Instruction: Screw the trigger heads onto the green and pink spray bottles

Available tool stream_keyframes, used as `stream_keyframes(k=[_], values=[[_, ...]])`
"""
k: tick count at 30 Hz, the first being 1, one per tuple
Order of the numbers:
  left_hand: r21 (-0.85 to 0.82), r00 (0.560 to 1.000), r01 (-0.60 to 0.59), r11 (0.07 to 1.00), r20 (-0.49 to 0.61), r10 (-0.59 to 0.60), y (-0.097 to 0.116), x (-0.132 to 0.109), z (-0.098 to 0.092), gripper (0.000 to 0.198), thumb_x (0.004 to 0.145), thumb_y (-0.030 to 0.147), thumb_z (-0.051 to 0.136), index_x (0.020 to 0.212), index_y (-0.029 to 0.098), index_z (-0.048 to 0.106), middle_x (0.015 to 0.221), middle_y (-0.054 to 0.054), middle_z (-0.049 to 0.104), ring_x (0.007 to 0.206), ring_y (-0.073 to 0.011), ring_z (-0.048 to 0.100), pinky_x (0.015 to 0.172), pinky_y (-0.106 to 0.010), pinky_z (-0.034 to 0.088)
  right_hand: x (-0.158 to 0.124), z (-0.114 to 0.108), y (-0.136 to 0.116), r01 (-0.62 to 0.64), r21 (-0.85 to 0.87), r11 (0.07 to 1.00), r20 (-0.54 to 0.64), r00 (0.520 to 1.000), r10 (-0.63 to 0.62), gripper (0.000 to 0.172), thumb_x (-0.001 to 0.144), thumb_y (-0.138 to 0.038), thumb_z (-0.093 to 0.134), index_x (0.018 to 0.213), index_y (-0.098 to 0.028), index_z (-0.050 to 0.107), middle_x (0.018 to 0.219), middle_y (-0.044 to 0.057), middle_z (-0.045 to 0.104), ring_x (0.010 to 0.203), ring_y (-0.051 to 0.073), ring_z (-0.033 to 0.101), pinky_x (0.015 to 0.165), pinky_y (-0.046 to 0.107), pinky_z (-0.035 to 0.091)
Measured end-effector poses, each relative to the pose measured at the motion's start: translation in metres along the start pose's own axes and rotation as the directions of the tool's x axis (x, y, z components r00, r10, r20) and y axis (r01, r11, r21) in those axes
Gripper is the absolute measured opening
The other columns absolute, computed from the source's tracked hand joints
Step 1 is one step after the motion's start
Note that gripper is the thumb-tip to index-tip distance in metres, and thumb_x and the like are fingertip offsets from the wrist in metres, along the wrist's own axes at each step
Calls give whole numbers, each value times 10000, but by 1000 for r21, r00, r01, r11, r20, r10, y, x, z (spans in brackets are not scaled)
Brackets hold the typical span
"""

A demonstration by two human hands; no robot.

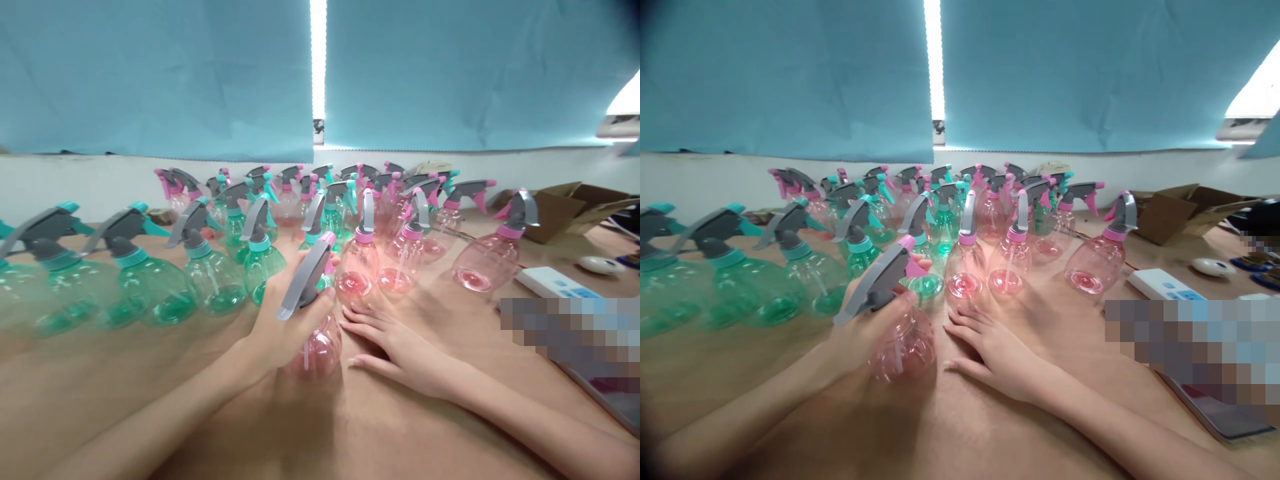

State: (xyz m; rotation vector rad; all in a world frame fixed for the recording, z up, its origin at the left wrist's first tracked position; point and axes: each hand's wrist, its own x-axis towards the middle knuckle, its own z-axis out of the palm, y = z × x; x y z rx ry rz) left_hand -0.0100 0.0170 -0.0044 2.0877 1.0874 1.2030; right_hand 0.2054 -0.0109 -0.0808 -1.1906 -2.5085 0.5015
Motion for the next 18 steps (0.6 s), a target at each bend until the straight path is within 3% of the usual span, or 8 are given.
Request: stream_keyframes(k=[6, 13, 18], values=[[-22, 1000, 15, 1000, 0, -15, 0, 0, -1, 198, 786, 176, 524, 975, 229, 553, 678, 58, 469, 540, -116, 409, 577, -267, 397, 0, 0, 0, 2, 0, 1000, 2, 1000, -2, 639, 954, -586, 477, 1473, -214, 443, 1519, 95, 443, 1433, 299, 332, 1181, 526, 262], [-50, 999, 35, 998, 35, -33, 4, 1, -1, 237, 742, 159, 497, 964, 230, 534, 606, 74, 404, 527, -120, 411, 541, -255, 373, 1, 0, 0, -1, -15, 1000, 12, 1000, 1, 644, 956, -582, 477, 1472, -199, 443, 1524, 95, 435, 1437, 295, 323, 1188, 520, 250], [-66, 995, 51, 997, 91, -44, 6, 3, -2, 350, 753, 177, 496, 1097, 222, 550, 655, 68, 453, 483, -95, 364, 501, -241, 362, 0, 1, 1, -5, -4, 1000, 4, 1000, 5, 644, 954, -586, 477, 1465, -194, 454, 1525, 96, 433, 1435, 300, 328, 1180, 522, 268]])
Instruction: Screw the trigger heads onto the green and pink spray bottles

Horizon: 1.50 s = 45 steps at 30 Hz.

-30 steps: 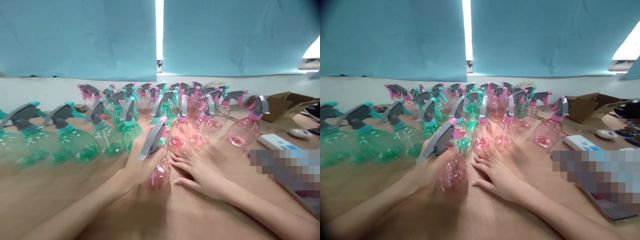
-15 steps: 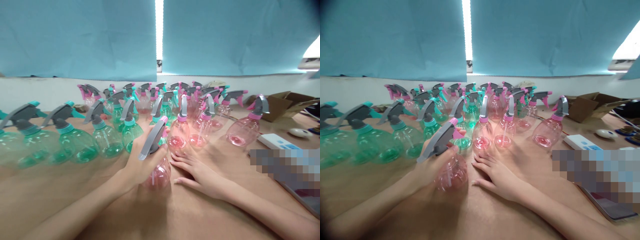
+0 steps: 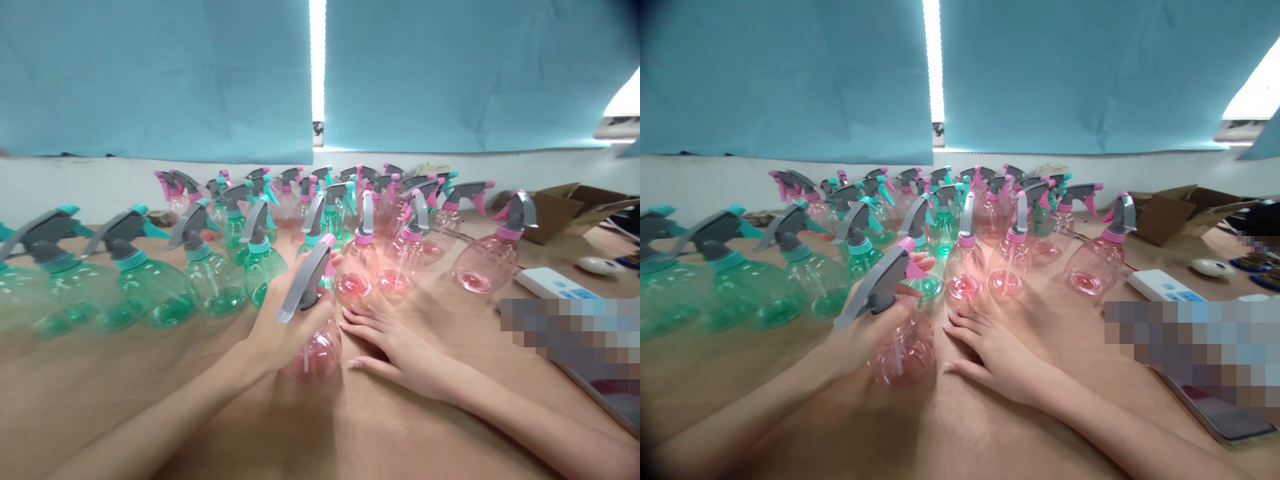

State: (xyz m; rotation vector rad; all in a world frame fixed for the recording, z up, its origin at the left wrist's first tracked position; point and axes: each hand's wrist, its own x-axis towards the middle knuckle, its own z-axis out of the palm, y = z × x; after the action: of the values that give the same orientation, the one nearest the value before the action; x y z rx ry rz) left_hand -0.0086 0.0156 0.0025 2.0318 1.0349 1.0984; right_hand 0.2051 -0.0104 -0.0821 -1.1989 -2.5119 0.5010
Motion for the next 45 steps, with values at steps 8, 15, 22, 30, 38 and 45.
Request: stream_keyframes(k=[8, 15, 22, 30, 38, 45], values=[[-102, 995, 65, 993, 85, -56, 0, 1, 0, 626, 746, 150, 502, 1360, 267, 462, 783, 30, 592, 525, -92, 417, 507, -230, 392, 0, -1, -1, -3, -7, 1000, 8, 1000, 3, 651, 957, -589, 467, 1470, -189, 447, 1524, 95, 435, 1436, 297, 326, 1187, 517, 254], [-70, 996, 49, 996, 84, -43, -5, 1, 0, 764, 702, 63, 498, 1420, 310, 407, 998, 2, 636, 580, -81, 453, 573, -227, 449, 0, -1, 0, 0, -6, 1000, 11, 1000, 1, 649, 958, -585, 471, 1475, -196, 438, 1529, 95, 426, 1436, 294, 327, 1186, 518, 256], [37, 1000, -17, 999, -10, 18, -10, -1, 4, 658, 748, 113, 538, 1379, 285, 466, 763, 51, 549, 534, -84, 414, 551, -223, 428, 0, 0, 0, 3, 4, 1000, -1, 1000, -3, 652, 954, -593, 472, 1474, -201, 441, 1519, 99, 441, 1430, 300, 337, 1183, 523, 260], [55, 1000, -19, 998, -6, 20, -4, -2, 2, 585, 776, 173, 549, 1351, 269, 494, 851, 26, 594, 571, -93, 468, 584, -237, 464, 1, -2, 0, -1, -15, 1000, 33, 999, 2, 656, 960, -582, 468, 1469, -169, 445, 1542, 103, 401, 1442, 292, 317, 1189, 513, 251], [103, 999, -15, 995, -43, 20, 3, -1, 1, 417, 760, 235, 533, 1170, 268, 600, 933, -3, 631, 605, -111, 514, 564, -236, 482, 0, -2, 1, -1, -18, 1000, 29, 1000, 1, 655, 961, -590, 457, 1466, -172, 451, 1543, 97, 401, 1441, 292, 317, 1190, 516, 245], [57, 999, 23, 998, -25, -22, 6, -1, -1, 560, 705, 174, 510, 1258, 261, 531, 904, 8, 636, 560, -102, 485, 537, -235, 427, 0, -1, 1, 4, 11, 1000, -2, 1000, -4, 636, 956, -579, 479, 1461, -194, 461, 1524, 105, 430, 1434, 300, 331, 1181, 526, 260]])
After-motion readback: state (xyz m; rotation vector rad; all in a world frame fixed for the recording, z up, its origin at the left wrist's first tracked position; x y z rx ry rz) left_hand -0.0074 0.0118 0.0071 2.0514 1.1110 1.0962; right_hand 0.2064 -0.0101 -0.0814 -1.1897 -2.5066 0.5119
